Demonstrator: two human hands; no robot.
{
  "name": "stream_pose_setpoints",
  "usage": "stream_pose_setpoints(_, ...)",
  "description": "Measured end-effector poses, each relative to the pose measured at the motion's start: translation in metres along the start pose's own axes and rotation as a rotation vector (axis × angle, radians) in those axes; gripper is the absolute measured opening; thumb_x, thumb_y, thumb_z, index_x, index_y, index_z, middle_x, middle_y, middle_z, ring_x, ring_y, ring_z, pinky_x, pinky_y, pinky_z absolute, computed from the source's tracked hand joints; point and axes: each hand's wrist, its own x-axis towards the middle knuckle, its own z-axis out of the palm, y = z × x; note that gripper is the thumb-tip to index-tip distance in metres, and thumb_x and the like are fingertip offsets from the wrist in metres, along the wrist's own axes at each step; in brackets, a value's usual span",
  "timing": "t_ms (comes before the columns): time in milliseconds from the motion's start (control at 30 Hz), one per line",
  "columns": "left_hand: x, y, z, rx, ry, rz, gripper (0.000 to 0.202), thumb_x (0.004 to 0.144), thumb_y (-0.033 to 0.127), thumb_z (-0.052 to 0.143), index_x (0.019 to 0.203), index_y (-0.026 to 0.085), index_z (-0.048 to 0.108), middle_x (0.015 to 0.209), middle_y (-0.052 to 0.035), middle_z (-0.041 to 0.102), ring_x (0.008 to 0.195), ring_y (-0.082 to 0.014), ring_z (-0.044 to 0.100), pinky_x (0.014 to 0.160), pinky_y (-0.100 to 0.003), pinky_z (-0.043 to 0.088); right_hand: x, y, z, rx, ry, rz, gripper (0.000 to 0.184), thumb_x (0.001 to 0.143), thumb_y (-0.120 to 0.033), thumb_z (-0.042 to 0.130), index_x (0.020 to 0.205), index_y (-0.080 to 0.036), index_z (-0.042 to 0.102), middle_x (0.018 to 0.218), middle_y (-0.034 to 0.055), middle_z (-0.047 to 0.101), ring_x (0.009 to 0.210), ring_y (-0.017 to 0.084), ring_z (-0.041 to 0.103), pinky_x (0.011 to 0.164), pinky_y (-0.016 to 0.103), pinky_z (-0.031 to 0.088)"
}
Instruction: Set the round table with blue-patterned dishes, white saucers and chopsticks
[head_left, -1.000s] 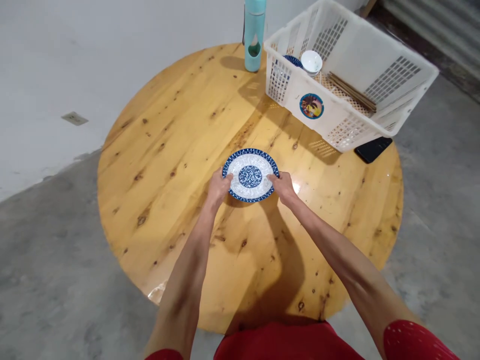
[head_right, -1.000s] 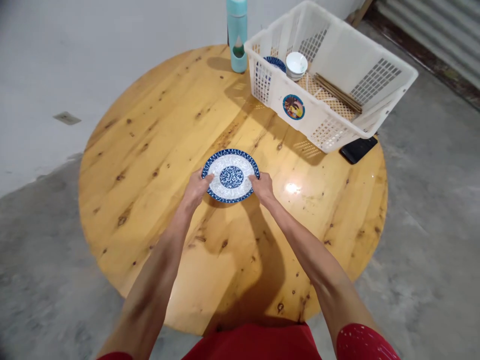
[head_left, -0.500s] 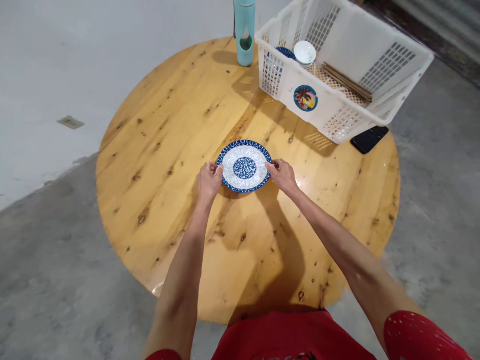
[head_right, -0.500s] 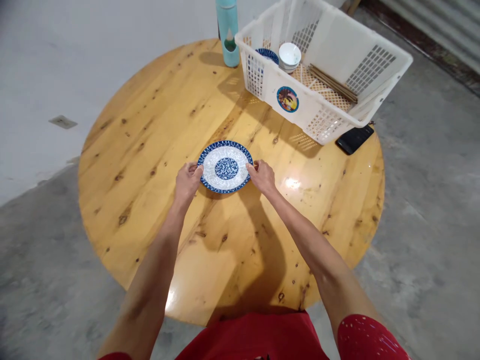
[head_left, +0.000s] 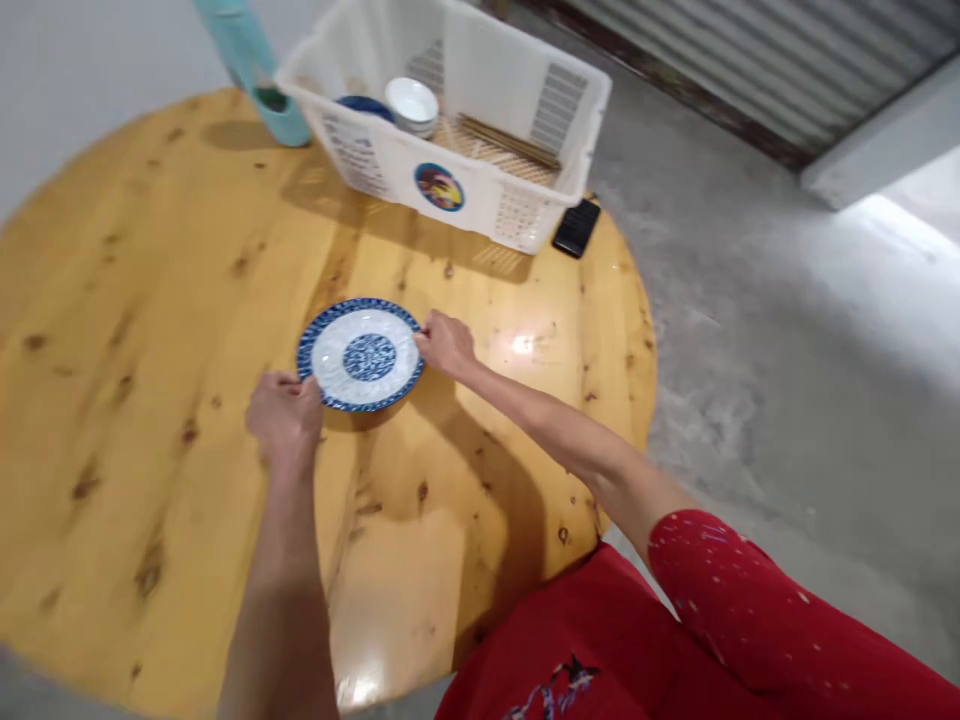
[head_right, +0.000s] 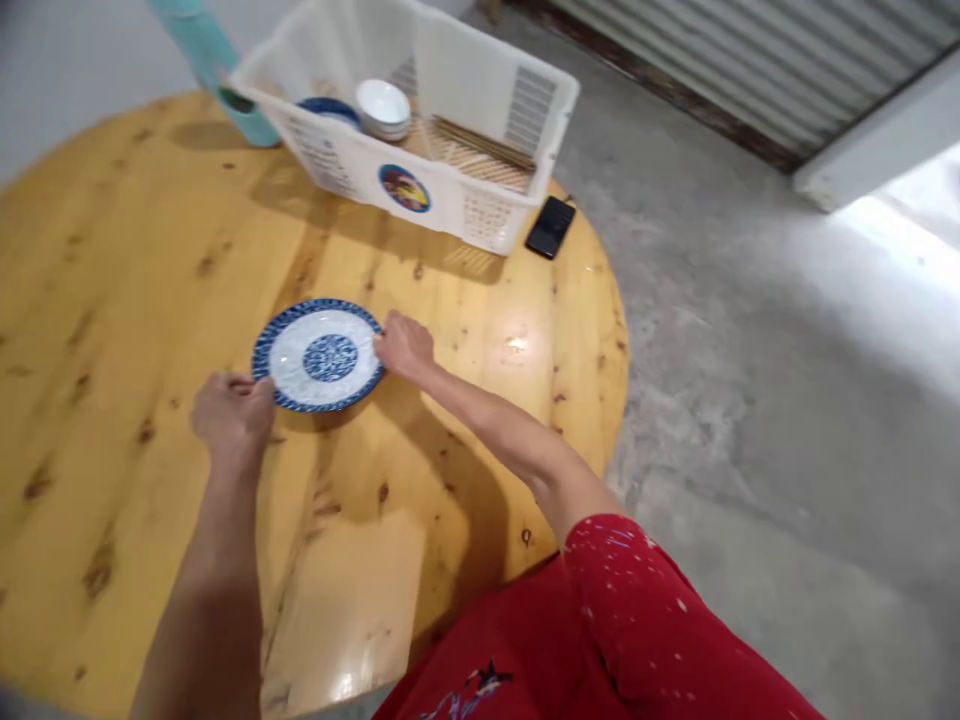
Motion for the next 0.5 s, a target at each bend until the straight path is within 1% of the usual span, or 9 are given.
stream_pose_setpoints(100,0.0,0.011,-0.003,0.063,0.04,-0.085,0.011,0.067,0.025,0.063,0.072,0.021,0.053,0.067,0.0008,0.061,0.076,-0.0213,0.062,0.085,-0.038,0.051,0.0,-0.002,-0.004,0.026,0.013,0.034,0.017,0.088,-0.027,0.053,0.098,-0.018,0.063,0.1,0.009,0.068,0.092,0.027,0.06,0.081,0.038,0.045)
stream_pose_setpoints(133,-0.003,0.015,-0.007,0.063,0.053,-0.075,0.012,0.067,0.025,0.063,0.071,0.021,0.053,0.067,0.0011,0.062,0.075,-0.0206,0.062,0.085,-0.036,0.052,-0.002,-0.003,-0.006,0.038,0.018,0.048,0.016,0.088,-0.028,0.053,0.097,-0.018,0.062,0.099,0.0081,0.068,0.09,0.026,0.06,0.08,0.037,0.045)
stream_pose_setpoints(233,-0.018,0.03,-0.028,-0.01,0.142,0.027,0.011,0.07,0.028,0.061,0.072,0.022,0.052,0.071,0.0016,0.065,0.073,-0.0188,0.063,0.08,-0.034,0.053,-0.013,-0.009,-0.018,0.092,0.06,0.057,0.015,0.09,-0.032,0.053,0.095,-0.02,0.06,0.092,0.0031,0.066,0.084,0.021,0.057,0.076,0.032,0.043)
stream_pose_setpoints(333,-0.036,0.046,-0.052,-0.137,0.242,0.202,0.009,0.074,0.027,0.057,0.079,0.023,0.051,0.077,0.0024,0.064,0.072,-0.0155,0.061,0.077,-0.031,0.052,-0.032,-0.012,-0.036,0.247,0.138,0.039,0.009,0.091,-0.031,0.054,0.09,-0.022,0.055,0.083,-0.0018,0.062,0.077,0.016,0.054,0.073,0.028,0.041)
stream_pose_setpoints(367,-0.042,0.051,-0.058,-0.168,0.268,0.245,0.01,0.074,0.025,0.057,0.081,0.023,0.05,0.076,0.0032,0.061,0.069,-0.0141,0.059,0.075,-0.029,0.051,-0.04,-0.011,-0.043,0.324,0.169,0.029,0.008,0.09,-0.03,0.054,0.088,-0.022,0.053,0.081,-0.0027,0.061,0.075,0.015,0.053,0.072,0.027,0.04)
stream_pose_setpoints(433,-0.059,0.059,-0.066,-0.209,0.284,0.302,0.012,0.074,0.023,0.056,0.084,0.023,0.05,0.071,0.0055,0.052,0.063,-0.0116,0.053,0.07,-0.027,0.048,-0.061,-0.004,-0.056,0.48,0.223,0.007,0.007,0.088,-0.027,0.053,0.085,-0.022,0.05,0.08,-0.0032,0.059,0.074,0.014,0.052,0.071,0.026,0.04)
stream_pose_setpoints(500,-0.08,0.063,-0.066,-0.239,0.245,0.317,0.012,0.076,0.025,0.055,0.086,0.023,0.05,0.066,0.007,0.043,0.056,-0.0103,0.046,0.063,-0.024,0.043,-0.089,0.012,-0.066,0.603,0.254,-0.027,0.006,0.085,-0.027,0.052,0.082,-0.022,0.048,0.079,-0.0031,0.056,0.073,0.014,0.051,0.069,0.025,0.039)
